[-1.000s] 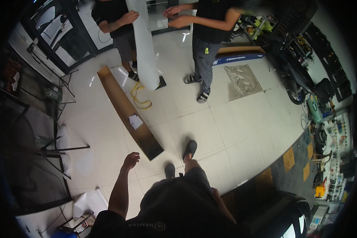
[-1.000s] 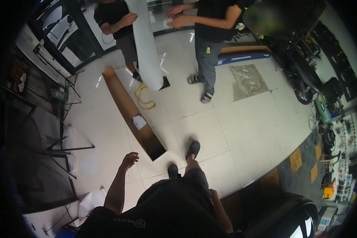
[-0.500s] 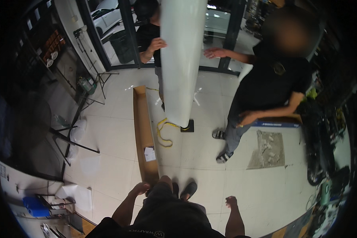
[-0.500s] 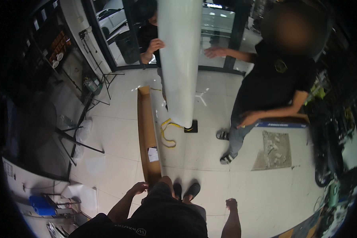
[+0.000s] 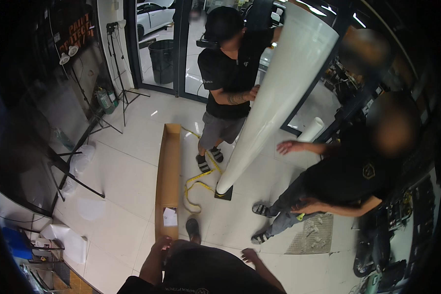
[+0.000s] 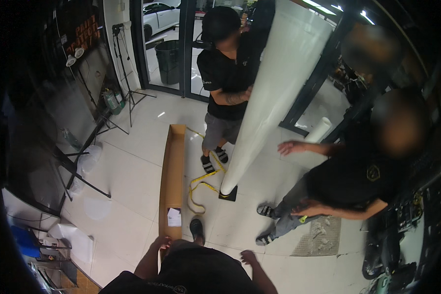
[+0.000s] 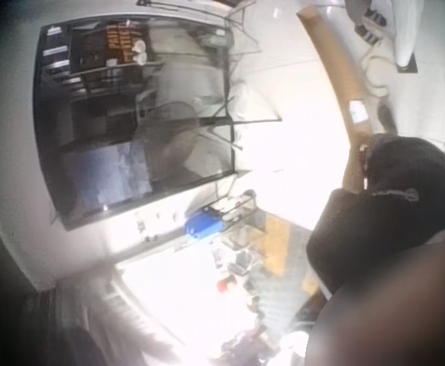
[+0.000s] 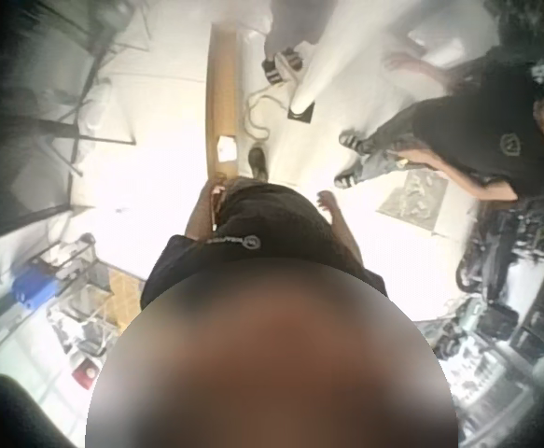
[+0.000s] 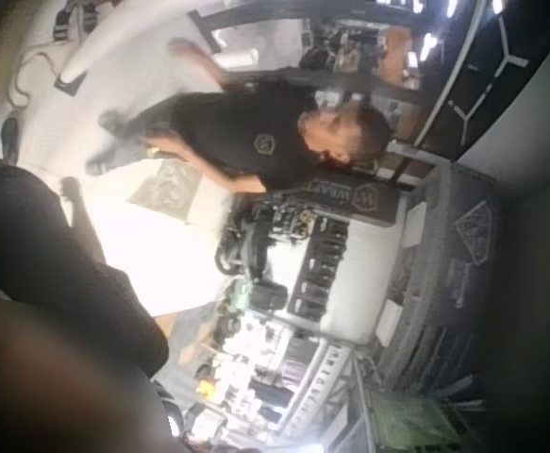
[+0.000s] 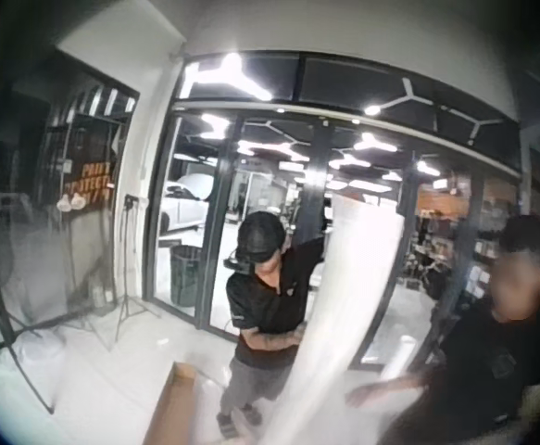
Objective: The person applies a white vinyl wrap to the front bumper of a black car, smoothing it with a squeegee. They then roll up the remaining vinyl and place it inside the car, followed by measuring the hood with a tape measure.
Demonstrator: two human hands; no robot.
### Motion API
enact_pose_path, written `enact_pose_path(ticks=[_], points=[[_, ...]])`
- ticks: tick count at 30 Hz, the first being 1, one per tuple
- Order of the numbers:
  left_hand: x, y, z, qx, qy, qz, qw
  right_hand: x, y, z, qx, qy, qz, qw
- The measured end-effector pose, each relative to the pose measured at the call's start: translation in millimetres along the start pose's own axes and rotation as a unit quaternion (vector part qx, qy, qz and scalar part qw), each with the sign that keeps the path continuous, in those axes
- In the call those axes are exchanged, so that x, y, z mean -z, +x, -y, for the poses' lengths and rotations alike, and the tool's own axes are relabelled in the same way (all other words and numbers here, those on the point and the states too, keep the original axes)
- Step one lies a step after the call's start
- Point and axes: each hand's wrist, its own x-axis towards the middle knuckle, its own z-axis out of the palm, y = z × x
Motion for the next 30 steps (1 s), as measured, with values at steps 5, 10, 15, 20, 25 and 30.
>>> enact_pose_path(ticks=[5,10,15,20,25,30], points=[[34.7,39.6,-69.1,-0.16,-0.094,-0.017,0.983,32.6,10.3,104.4,-0.048,-0.086,-0.221,0.97],[75.1,58.9,-112.0,-0.17,0.141,-0.126,0.967,103.5,24.9,111.8,-0.036,0.294,-0.215,0.931],[86.5,53.4,-99.6,-0.158,-0.16,-0.151,0.963,125.2,53.8,81.3,0.055,0.009,-0.143,0.988],[51.4,17.2,-46.5,0.031,-0.126,-0.171,0.977,143.7,61.2,92.4,-0.018,-0.019,-0.127,0.991],[-16.8,-26.5,-28.1,0.179,-0.047,-0.135,0.973,175.1,50.0,147.1,-0.058,0.032,-0.26,0.963],[-50.1,-35.1,-36.6,0.081,0.122,-0.089,0.985,253.1,10.3,242.4,0.104,0.052,-0.466,0.877]])
